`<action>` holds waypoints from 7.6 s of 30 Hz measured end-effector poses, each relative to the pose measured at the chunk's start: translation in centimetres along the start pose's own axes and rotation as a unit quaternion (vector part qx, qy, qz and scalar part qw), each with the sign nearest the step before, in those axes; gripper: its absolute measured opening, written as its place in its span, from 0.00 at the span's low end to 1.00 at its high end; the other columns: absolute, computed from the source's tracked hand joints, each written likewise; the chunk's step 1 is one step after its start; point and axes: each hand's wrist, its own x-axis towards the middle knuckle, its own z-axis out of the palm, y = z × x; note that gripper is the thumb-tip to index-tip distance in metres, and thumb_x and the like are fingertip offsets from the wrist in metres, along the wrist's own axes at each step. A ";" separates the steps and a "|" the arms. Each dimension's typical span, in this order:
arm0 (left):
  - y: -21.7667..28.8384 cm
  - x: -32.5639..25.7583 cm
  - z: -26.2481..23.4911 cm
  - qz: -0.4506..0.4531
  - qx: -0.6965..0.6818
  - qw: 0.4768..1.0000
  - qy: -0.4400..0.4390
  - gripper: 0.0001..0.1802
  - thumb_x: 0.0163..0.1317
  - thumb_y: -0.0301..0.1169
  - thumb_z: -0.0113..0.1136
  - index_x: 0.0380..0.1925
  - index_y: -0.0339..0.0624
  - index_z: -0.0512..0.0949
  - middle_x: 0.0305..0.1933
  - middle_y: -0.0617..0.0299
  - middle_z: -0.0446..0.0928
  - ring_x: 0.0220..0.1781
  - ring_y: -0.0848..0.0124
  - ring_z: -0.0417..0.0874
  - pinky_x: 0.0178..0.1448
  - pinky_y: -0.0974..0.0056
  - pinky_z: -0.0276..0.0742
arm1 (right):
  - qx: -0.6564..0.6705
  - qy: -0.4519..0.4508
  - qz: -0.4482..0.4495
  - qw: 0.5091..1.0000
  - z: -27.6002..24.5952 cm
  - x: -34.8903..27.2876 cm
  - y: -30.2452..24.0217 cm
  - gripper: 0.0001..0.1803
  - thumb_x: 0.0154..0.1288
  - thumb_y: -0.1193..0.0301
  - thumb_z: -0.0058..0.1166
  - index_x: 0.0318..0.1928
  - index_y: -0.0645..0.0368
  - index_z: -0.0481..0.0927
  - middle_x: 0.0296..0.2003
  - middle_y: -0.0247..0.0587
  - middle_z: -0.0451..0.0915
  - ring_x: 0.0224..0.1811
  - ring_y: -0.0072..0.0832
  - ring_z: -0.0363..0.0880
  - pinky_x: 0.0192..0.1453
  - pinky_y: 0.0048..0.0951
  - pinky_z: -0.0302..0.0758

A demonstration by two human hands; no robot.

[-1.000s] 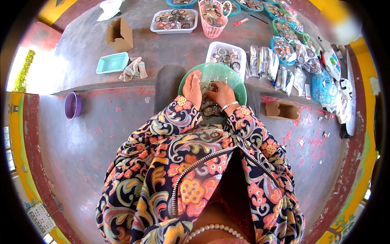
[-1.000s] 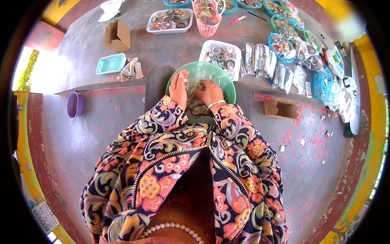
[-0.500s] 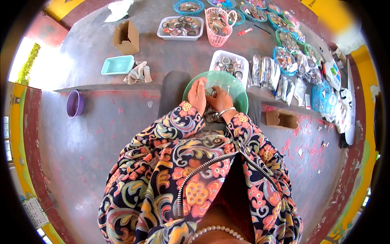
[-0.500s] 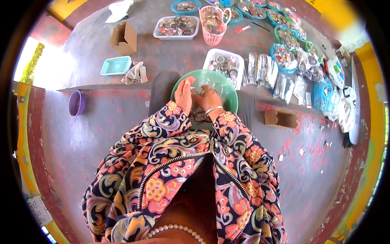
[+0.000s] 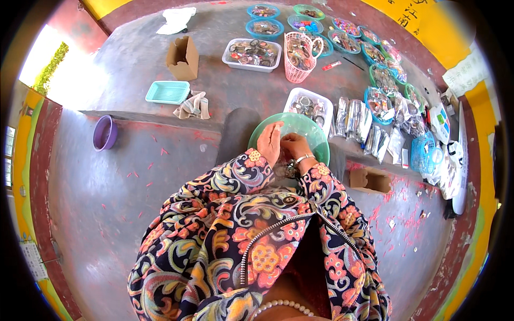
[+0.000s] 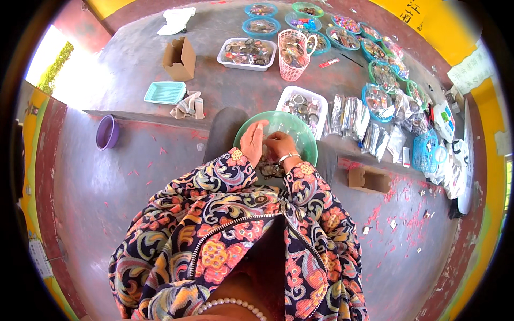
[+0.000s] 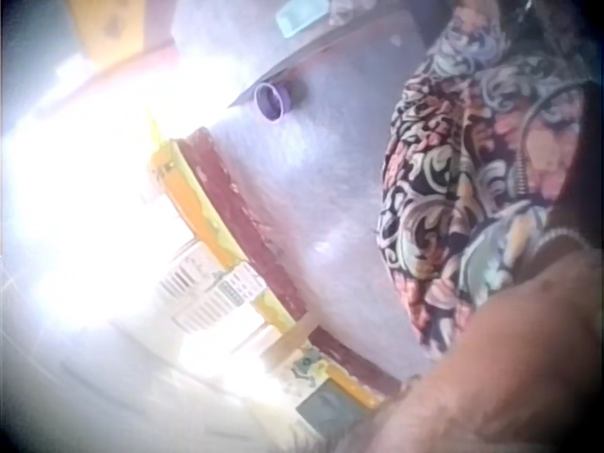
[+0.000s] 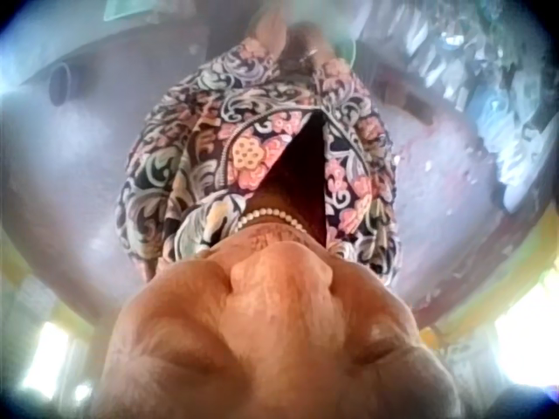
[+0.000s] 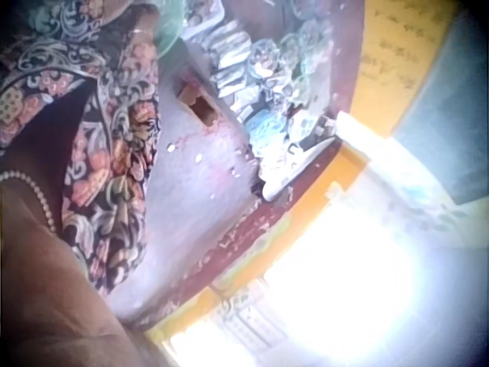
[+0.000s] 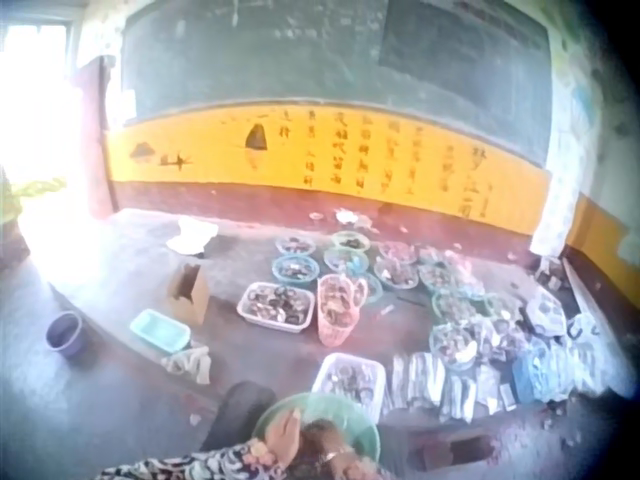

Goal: The person sits on the floor and packs small keychains into clear plastic bags. They pick up keychains from a green bowl, place them into bags, and then transfer the filled bags into a white plastic container.

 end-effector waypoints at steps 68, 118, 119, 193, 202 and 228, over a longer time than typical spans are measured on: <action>-1.0 -0.7 0.7 -0.286 -0.371 0.866 -0.176 0.02 0.55 0.25 0.54 0.26 0.40 0.73 0.29 0.63 0.75 0.27 0.76 0.74 0.30 0.71 0.71 | 0.250 -0.046 -0.041 0.966 -5.3 -6.4 0.4 0.08 0.52 0.71 0.59 0.34 0.59 0.77 0.27 0.29 0.77 0.28 0.15 0.72 0.32 0.16 0.67; -1.6 -1.7 1.7 -0.246 -0.261 0.899 -0.251 0.05 0.54 0.28 0.58 0.30 0.40 0.74 0.25 0.68 0.74 0.24 0.82 0.72 0.28 0.76 0.68 | 0.089 0.050 -0.132 0.986 -5.1 -5.9 2.4 0.07 0.53 0.74 0.56 0.31 0.65 0.77 0.24 0.27 0.75 0.25 0.12 0.67 0.28 0.15 0.65; -1.5 -1.7 1.6 -0.250 -0.249 0.902 -0.250 0.05 0.54 0.28 0.58 0.30 0.39 0.74 0.25 0.68 0.74 0.24 0.82 0.72 0.28 0.76 0.68 | 0.090 0.053 -0.138 0.985 -5.1 -5.8 2.7 0.07 0.53 0.74 0.56 0.31 0.66 0.77 0.24 0.26 0.75 0.25 0.12 0.67 0.28 0.15 0.64; -0.7 -1.1 1.1 -0.045 -0.148 0.988 0.006 0.20 0.66 0.41 0.32 0.40 0.39 0.71 0.43 0.61 0.73 0.46 0.73 0.70 0.38 0.70 0.68 | -0.512 -0.021 -0.337 0.790 0.0 -5.7 1.7 0.22 0.46 0.72 0.52 0.47 0.55 0.71 0.45 0.43 0.70 0.45 0.40 0.70 0.48 0.37 0.68; -0.6 -1.1 1.4 -0.039 -0.136 0.990 0.006 0.18 0.66 0.37 0.34 0.38 0.36 0.73 0.41 0.59 0.74 0.41 0.75 0.72 0.36 0.72 0.67 | -0.539 -0.029 -0.361 0.760 0.0 -5.1 1.5 0.22 0.46 0.70 0.53 0.46 0.55 0.72 0.48 0.46 0.67 0.44 0.43 0.71 0.45 0.38 0.71; -1.2 -1.5 1.5 -0.090 -0.169 0.979 -0.075 0.16 0.63 0.38 0.43 0.35 0.36 0.73 0.35 0.62 0.75 0.36 0.76 0.73 0.34 0.73 0.68 | 0.321 0.024 -0.112 0.940 -5.2 -4.6 2.0 0.19 0.51 0.86 0.46 0.46 0.62 0.67 0.32 0.39 0.75 0.33 0.25 0.75 0.37 0.22 0.71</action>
